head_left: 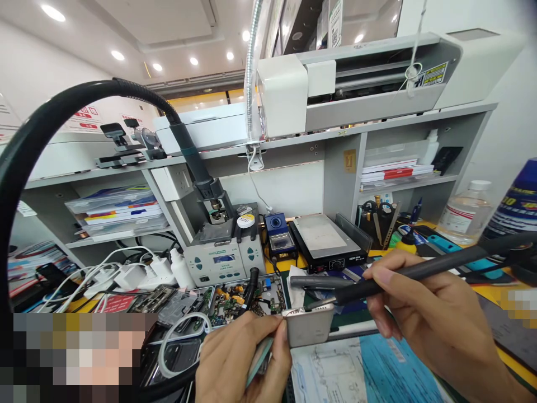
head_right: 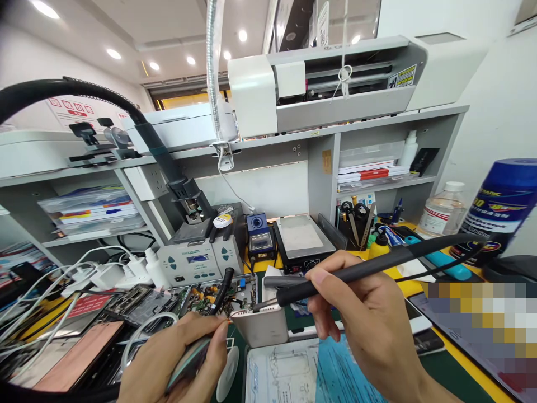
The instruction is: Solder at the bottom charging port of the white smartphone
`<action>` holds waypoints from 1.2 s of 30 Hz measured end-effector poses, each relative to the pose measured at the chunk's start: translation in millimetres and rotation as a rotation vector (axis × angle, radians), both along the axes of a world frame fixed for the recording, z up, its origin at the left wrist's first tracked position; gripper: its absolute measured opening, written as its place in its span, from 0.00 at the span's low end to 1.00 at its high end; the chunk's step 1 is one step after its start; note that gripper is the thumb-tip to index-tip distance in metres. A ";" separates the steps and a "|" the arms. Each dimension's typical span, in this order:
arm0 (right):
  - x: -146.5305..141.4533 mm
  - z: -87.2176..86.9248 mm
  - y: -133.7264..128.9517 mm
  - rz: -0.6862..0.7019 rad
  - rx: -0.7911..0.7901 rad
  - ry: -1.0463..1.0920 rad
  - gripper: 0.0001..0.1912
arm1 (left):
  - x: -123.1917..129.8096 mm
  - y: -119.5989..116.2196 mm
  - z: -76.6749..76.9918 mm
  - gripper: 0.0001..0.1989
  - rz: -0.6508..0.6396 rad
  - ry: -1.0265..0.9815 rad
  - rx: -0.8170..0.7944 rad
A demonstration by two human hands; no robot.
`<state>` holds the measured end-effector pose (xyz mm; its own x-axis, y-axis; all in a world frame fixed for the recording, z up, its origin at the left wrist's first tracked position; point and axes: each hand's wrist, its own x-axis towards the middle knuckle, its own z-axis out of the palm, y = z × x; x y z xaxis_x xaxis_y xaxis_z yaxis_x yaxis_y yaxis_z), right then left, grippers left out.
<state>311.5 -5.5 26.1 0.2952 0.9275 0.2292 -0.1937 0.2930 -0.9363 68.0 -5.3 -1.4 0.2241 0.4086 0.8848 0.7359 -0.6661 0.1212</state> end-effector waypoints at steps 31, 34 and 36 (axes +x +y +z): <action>33.8 14.6 11.5 0.410 0.038 -0.120 0.05 | 3.7 2.5 1.1 0.09 -0.107 0.014 0.065; 39.7 16.0 12.7 0.452 -0.009 -0.117 0.06 | 3.6 2.1 1.0 0.07 -0.149 0.065 0.096; 39.3 16.3 12.2 0.440 -0.048 -0.090 0.07 | 3.6 3.0 0.2 0.07 -0.162 0.088 0.111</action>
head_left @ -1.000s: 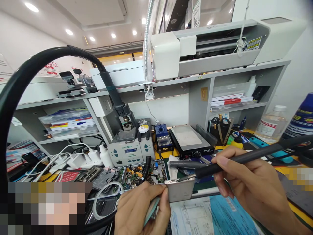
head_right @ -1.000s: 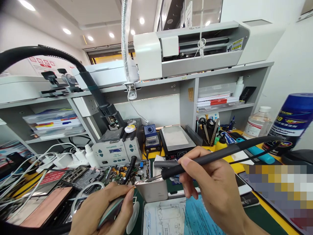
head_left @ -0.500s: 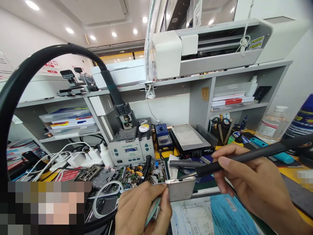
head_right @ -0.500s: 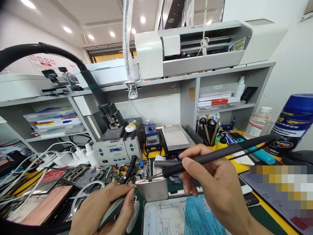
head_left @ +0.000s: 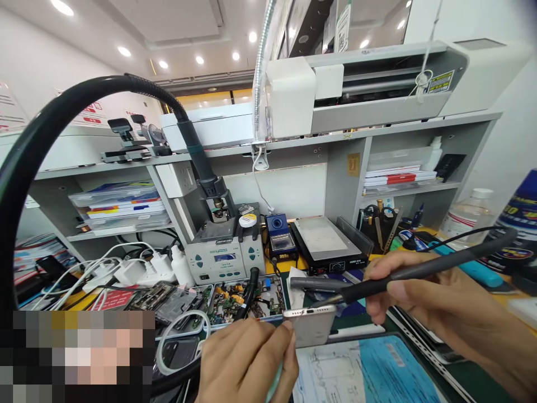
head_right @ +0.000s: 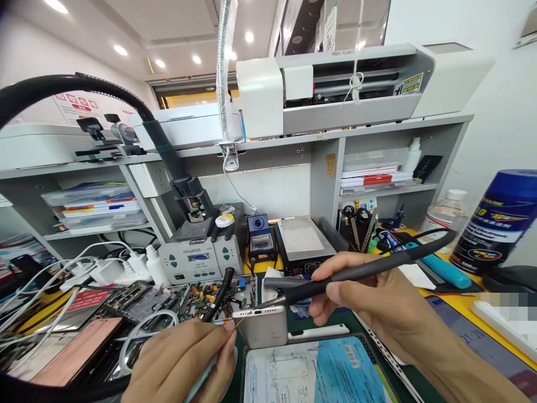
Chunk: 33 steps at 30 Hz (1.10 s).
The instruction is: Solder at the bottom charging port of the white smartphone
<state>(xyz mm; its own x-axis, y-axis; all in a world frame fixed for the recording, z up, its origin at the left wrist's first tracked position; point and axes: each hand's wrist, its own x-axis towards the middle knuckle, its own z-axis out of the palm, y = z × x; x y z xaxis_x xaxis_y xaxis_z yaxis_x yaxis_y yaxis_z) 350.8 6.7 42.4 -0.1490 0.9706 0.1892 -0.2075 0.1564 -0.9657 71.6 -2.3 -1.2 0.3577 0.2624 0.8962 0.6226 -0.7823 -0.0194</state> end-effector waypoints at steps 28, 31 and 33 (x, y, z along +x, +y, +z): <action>-8.8 -4.5 -3.7 -0.068 0.083 -0.017 0.04 | 0.5 -2.3 -12.7 0.09 0.090 -0.108 -0.137; -11.1 -10.3 -11.8 -0.170 0.193 -0.111 0.04 | 4.1 -4.2 -13.7 0.09 0.101 -0.159 -0.169; -12.0 -14.9 -18.7 -0.286 0.305 -0.198 0.04 | 9.2 -6.7 -13.9 0.09 0.120 -0.230 -0.193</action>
<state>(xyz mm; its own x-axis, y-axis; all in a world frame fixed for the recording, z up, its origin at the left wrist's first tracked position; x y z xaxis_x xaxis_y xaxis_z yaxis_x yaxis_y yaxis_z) 338.9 -12.0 27.5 0.0546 0.8822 0.4678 0.0693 0.4640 -0.8831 80.8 -9.0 -15.0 0.1074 0.4634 0.8796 0.6813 -0.6787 0.2744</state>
